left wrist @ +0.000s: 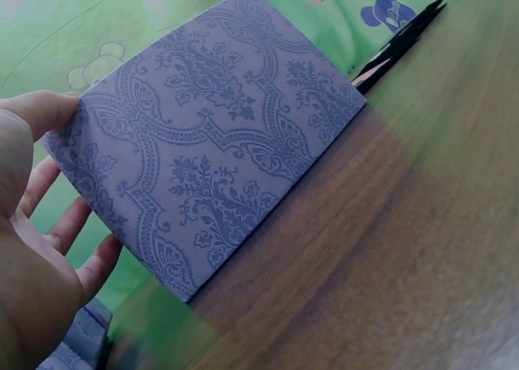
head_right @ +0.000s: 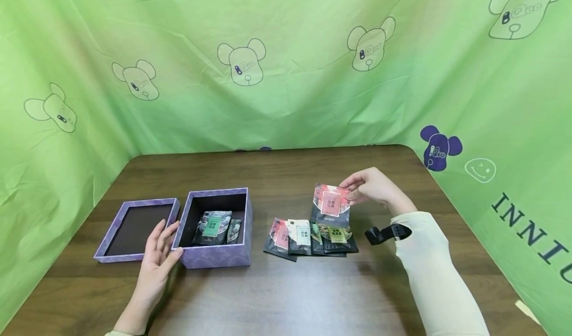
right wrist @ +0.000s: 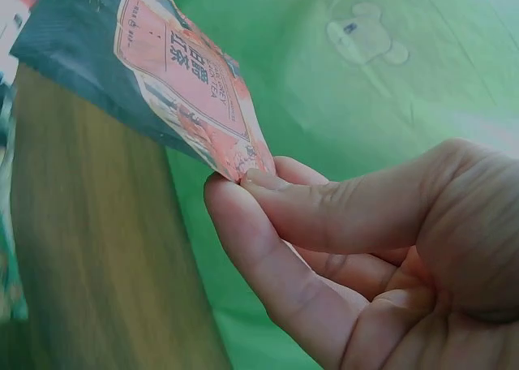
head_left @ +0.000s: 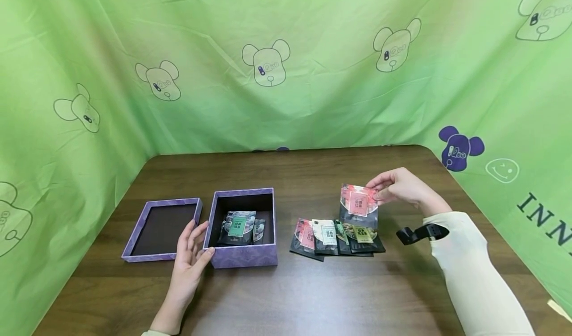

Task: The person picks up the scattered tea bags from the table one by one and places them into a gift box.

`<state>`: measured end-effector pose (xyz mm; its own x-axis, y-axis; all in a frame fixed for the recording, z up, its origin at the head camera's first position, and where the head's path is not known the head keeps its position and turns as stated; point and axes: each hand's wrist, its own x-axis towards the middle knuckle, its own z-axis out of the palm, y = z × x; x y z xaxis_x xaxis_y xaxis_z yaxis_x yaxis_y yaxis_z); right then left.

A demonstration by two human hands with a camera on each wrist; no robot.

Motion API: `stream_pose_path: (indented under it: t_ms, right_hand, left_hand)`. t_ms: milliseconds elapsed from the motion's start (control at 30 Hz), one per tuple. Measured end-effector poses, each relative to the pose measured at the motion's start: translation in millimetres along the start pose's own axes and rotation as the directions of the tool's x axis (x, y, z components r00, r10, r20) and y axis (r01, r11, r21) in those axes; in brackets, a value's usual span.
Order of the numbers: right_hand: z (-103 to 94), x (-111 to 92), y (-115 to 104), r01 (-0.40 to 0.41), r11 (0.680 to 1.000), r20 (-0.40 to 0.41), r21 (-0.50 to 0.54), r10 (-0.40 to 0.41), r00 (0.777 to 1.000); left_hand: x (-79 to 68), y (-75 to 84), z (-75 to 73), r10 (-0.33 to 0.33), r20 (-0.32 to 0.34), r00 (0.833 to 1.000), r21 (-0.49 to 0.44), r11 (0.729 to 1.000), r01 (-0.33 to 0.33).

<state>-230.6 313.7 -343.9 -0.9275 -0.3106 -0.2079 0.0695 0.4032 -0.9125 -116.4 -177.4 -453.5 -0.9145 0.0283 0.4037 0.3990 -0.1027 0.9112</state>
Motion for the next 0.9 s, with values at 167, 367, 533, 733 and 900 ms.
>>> stream_pose_path:
  t_ms: [167,367,533,733,900]
  right_hand:
    - [13.7,13.5,-15.7,0.037,0.999,0.023,0.025,-0.037,0.999]
    - [33.3,32.1,-38.7,0.096,0.995,0.035,-0.025,-0.095,0.995]
    - [51.0,49.6,-54.9,0.129,0.991,0.068,-0.029,-0.126,0.990]
    - [74.6,67.6,-74.6,0.153,0.988,0.099,-0.027,-0.150,0.984]
    - [97.5,80.6,-89.8,0.157,0.988,0.112,0.007,-0.156,0.981]
  left_hand:
    - [0.6,-0.9,-0.9,0.013,0.004,1.000,-0.007,1.000,-0.013]
    - [0.4,-0.4,-0.3,0.024,0.009,1.000,-0.019,1.000,-0.024]
    - [0.5,0.4,0.7,0.028,0.011,1.000,-0.024,0.999,-0.028]
    - [0.2,1.8,1.7,0.028,0.013,1.000,-0.024,0.999,-0.028]
    - [0.6,2.1,1.3,0.019,0.008,1.000,-0.015,1.000,-0.019]
